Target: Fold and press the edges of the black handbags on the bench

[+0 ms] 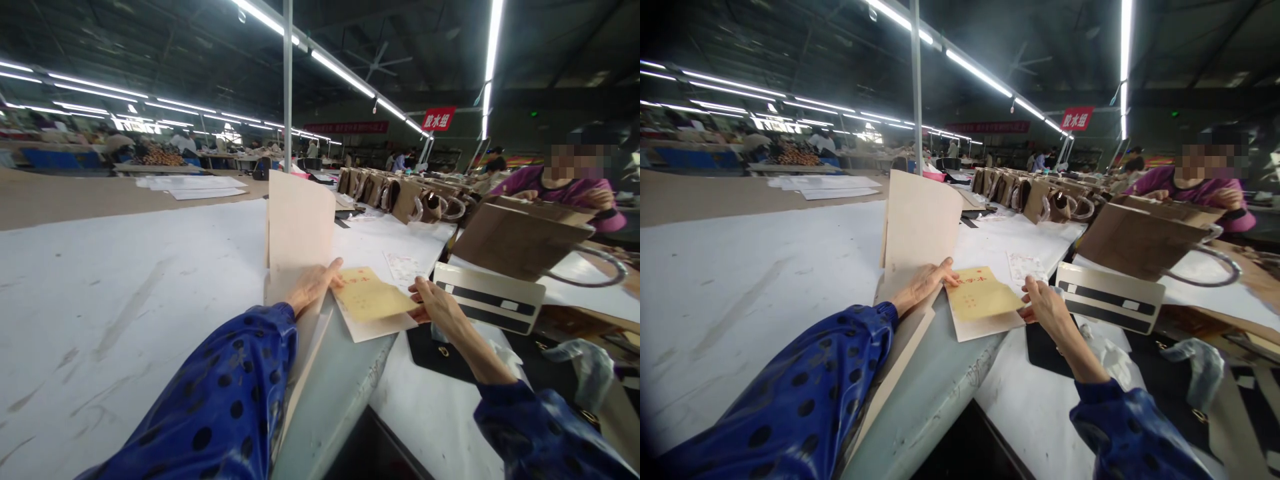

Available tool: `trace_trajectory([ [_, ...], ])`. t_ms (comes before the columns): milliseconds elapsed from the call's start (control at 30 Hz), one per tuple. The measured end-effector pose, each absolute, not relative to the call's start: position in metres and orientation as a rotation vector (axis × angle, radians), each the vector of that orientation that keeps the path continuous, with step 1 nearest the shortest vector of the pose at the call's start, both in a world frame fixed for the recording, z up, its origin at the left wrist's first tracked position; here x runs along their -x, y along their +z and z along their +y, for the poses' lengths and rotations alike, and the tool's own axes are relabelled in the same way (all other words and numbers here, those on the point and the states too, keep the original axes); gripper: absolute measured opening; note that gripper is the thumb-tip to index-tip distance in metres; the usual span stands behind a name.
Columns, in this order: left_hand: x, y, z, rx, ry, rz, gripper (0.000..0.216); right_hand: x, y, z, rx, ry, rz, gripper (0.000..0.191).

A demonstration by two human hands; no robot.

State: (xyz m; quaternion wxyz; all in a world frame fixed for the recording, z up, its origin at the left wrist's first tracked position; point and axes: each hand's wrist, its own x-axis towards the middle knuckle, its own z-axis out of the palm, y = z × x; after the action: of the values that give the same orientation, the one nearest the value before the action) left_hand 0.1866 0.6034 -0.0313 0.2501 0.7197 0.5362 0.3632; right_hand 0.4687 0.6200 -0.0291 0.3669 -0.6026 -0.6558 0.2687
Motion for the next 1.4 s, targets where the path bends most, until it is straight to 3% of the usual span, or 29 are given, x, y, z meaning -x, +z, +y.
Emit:
trace_trajectory([
  [200, -0.189, -0.032, 0.606, -2.149, 0.899, 1.452, 0.030, -0.454, -0.011, 0.607, 1.523, 0.823, -1.691, 0.039],
  [300, -0.190, -0.032, 0.607, -2.240, 0.868, 1.490, 0.027, -0.443, -0.006, 0.608, 1.499, 0.877, -1.739, 0.032],
  [467, -0.192, -0.031, 0.607, -2.329, 0.838, 1.497, 0.023, -0.432, -0.006, 0.616, 1.495, 0.930, -1.800, 0.040],
  [767, -0.191, -0.033, 0.607, -2.294, 1.106, 1.866, 0.029, -0.463, -0.015, 0.642, 1.515, 0.654, -1.918, 0.022],
  [1067, -0.193, -0.039, 0.612, -2.351, 1.028, 2.058, 0.035, -0.484, -0.031, 0.667, 1.428, 0.168, -1.760, 0.032],
  [1200, -0.194, -0.040, 0.614, -2.392, 0.964, 2.108, 0.037, -0.501, -0.062, 0.622, 1.402, 0.061, -1.699, 0.036],
  [1400, -0.200, -0.042, 0.615, -2.471, 0.893, 2.152, 0.047, -0.533, -0.158, 0.515, 1.588, 0.114, -1.843, 0.032],
])
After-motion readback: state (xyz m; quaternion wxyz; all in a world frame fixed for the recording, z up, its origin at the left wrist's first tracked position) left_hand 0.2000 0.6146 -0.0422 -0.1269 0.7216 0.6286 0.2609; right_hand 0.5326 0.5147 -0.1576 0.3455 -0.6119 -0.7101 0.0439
